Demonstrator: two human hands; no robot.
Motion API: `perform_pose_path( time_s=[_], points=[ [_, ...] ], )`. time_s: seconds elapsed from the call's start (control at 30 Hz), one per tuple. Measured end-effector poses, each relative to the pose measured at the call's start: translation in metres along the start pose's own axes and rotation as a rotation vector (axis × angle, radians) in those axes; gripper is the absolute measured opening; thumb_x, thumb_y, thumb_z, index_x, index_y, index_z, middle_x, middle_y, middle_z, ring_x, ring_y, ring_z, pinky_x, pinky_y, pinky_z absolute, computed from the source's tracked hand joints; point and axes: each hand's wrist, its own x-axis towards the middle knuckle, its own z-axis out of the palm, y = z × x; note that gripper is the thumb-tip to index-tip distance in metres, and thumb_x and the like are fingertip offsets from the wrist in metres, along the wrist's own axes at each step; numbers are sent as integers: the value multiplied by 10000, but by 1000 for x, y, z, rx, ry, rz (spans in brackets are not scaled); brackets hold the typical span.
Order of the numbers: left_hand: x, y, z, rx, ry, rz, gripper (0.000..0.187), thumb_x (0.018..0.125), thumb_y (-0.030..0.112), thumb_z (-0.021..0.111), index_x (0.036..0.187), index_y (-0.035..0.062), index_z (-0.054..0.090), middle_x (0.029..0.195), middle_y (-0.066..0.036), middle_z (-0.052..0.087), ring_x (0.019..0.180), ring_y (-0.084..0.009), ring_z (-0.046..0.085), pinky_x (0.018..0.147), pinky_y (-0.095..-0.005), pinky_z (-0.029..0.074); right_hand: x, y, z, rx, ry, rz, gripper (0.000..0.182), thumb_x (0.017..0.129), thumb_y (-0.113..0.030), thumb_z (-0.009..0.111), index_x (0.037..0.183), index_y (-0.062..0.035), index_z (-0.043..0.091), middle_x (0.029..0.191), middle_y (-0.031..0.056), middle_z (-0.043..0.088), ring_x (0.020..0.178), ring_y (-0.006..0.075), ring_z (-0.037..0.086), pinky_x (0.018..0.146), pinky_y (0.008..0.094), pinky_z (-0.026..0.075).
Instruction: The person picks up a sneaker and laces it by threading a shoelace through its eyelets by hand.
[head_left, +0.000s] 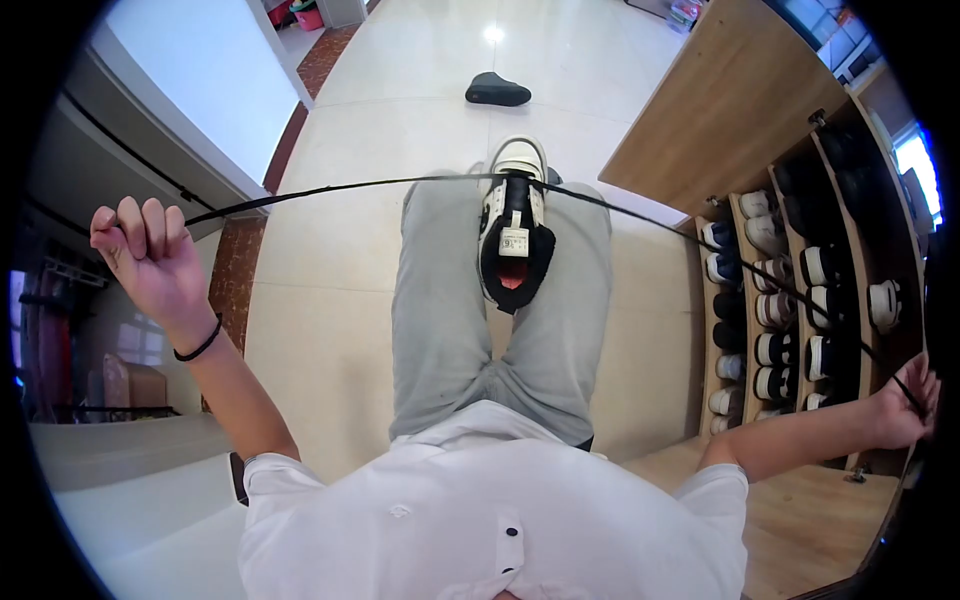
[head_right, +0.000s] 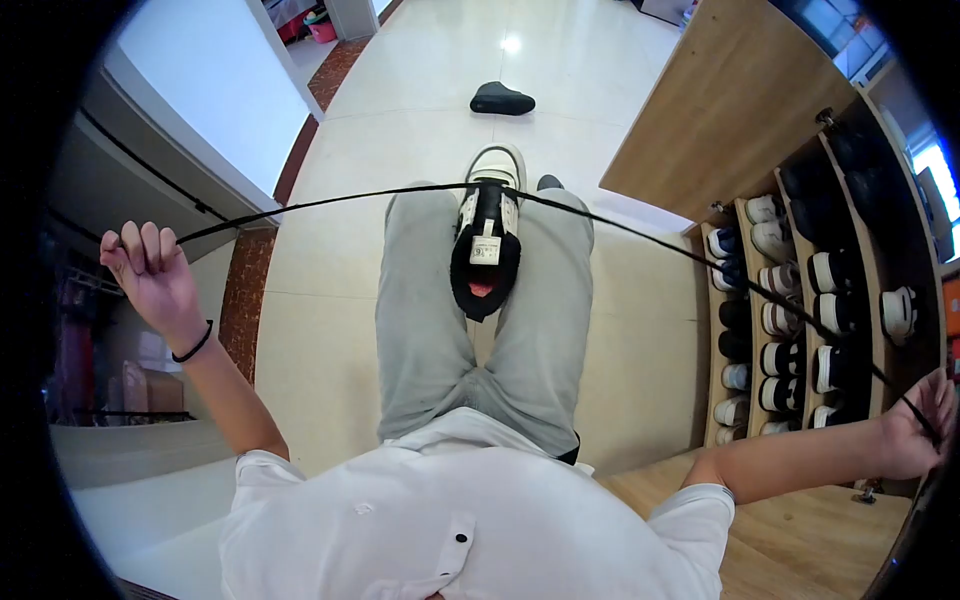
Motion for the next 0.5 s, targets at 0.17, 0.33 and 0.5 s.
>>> perform_pose_path(
  time_s=[0.17, 0.33, 0.5],
  points=[
    [-11, -2, -18, 39, 43, -9, 291, 1017, 386, 562, 1049, 98, 591, 687, 38, 279, 577, -96, 222, 534, -266, 213, 39, -76, -141, -10, 90, 18, 459, 985, -331, 396, 561, -174, 322, 488, -7, 281, 430, 125, 257, 638, 366, 316],
    [-17, -7, -25, -32, 4, -49, 306, 1032, 386, 533, 1078, 88, 588, 671, 39, 268, 591, -88, 230, 535, -263, 208, 22, -56, -81, -255, 454, -319, 554, 877, -603, 398, 579, -137, 363, 495, 21, 265, 439, 164, 211, 523, 381, 236],
    [-28, -30, 19, 43, -32, -184, 291, 1058, 289, 521, 1212, 45, 559, 679, 45, 286, 625, -85, 255, 556, -258, 227, -14, 18, -2, -449, 87, 177, 307, 937, -264, 531, 704, -117, 396, 627, 19, 296, 542, 143, 258, 556, 307, 259]
  ],
)
